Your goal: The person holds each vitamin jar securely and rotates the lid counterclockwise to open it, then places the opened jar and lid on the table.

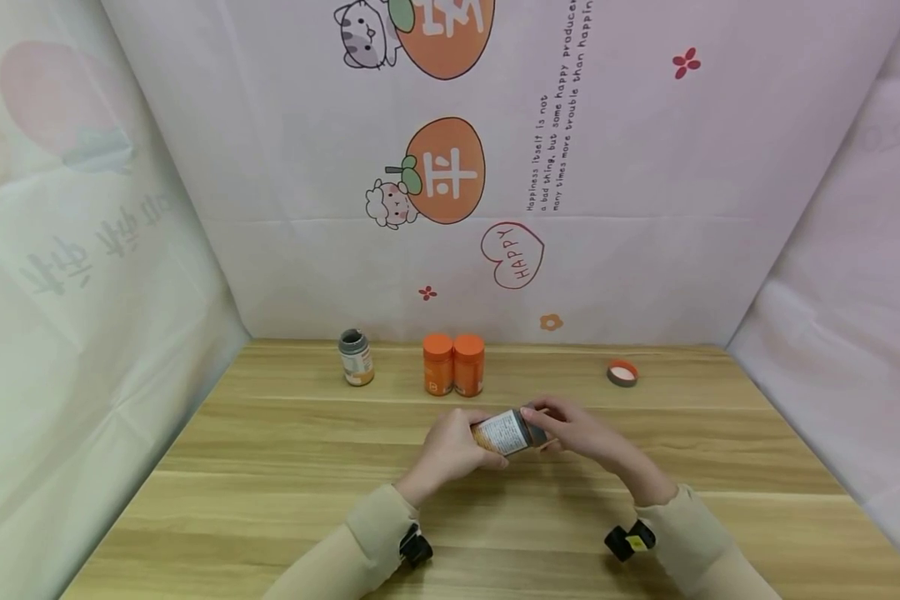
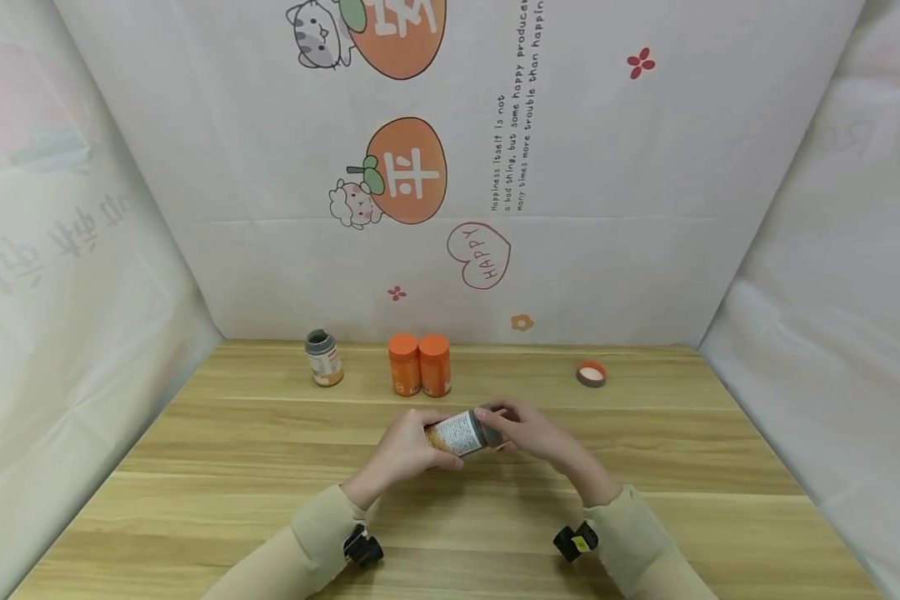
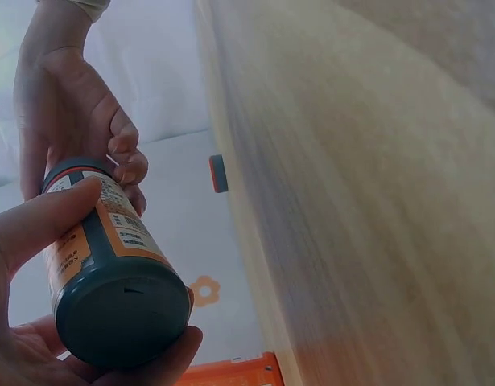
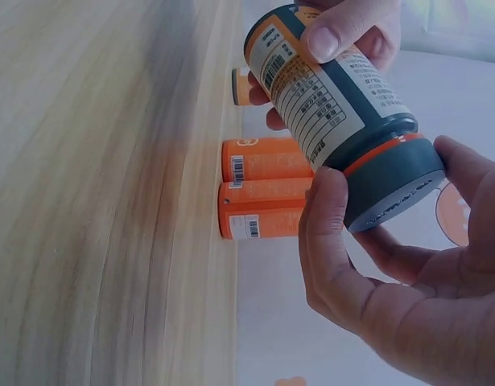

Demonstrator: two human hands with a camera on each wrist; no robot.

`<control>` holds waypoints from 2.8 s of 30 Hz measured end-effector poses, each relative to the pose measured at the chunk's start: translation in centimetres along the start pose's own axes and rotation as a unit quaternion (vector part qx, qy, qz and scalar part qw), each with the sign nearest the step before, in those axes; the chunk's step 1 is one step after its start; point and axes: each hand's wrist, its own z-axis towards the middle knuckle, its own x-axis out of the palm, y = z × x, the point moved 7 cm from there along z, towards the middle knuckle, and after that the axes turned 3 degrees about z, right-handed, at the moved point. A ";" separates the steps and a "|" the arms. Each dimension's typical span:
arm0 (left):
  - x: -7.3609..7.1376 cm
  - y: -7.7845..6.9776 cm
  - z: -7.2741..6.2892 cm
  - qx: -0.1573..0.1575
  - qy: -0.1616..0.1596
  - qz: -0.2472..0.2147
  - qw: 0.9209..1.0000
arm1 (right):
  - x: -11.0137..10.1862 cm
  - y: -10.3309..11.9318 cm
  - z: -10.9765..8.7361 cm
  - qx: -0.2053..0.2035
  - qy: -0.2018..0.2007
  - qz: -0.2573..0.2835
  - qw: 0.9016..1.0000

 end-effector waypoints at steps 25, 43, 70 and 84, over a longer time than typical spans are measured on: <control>-0.3 -0.3 -0.1 0.004 0.018 -0.011 1.000 | -0.4 0.7 -1.0 -0.048 0.000 -0.006 0.999; -0.1 -0.2 -0.2 0.008 0.032 -0.023 0.999 | -0.4 1.3 -1.1 -0.088 0.021 -0.010 0.996; -0.1 -0.3 0.0 0.017 0.021 -0.013 1.000 | -0.3 1.0 -0.9 -0.003 0.015 -0.009 1.000; -0.2 -0.4 -0.1 0.013 0.033 -0.020 0.999 | -0.3 1.4 -1.2 -0.037 0.036 -0.030 0.998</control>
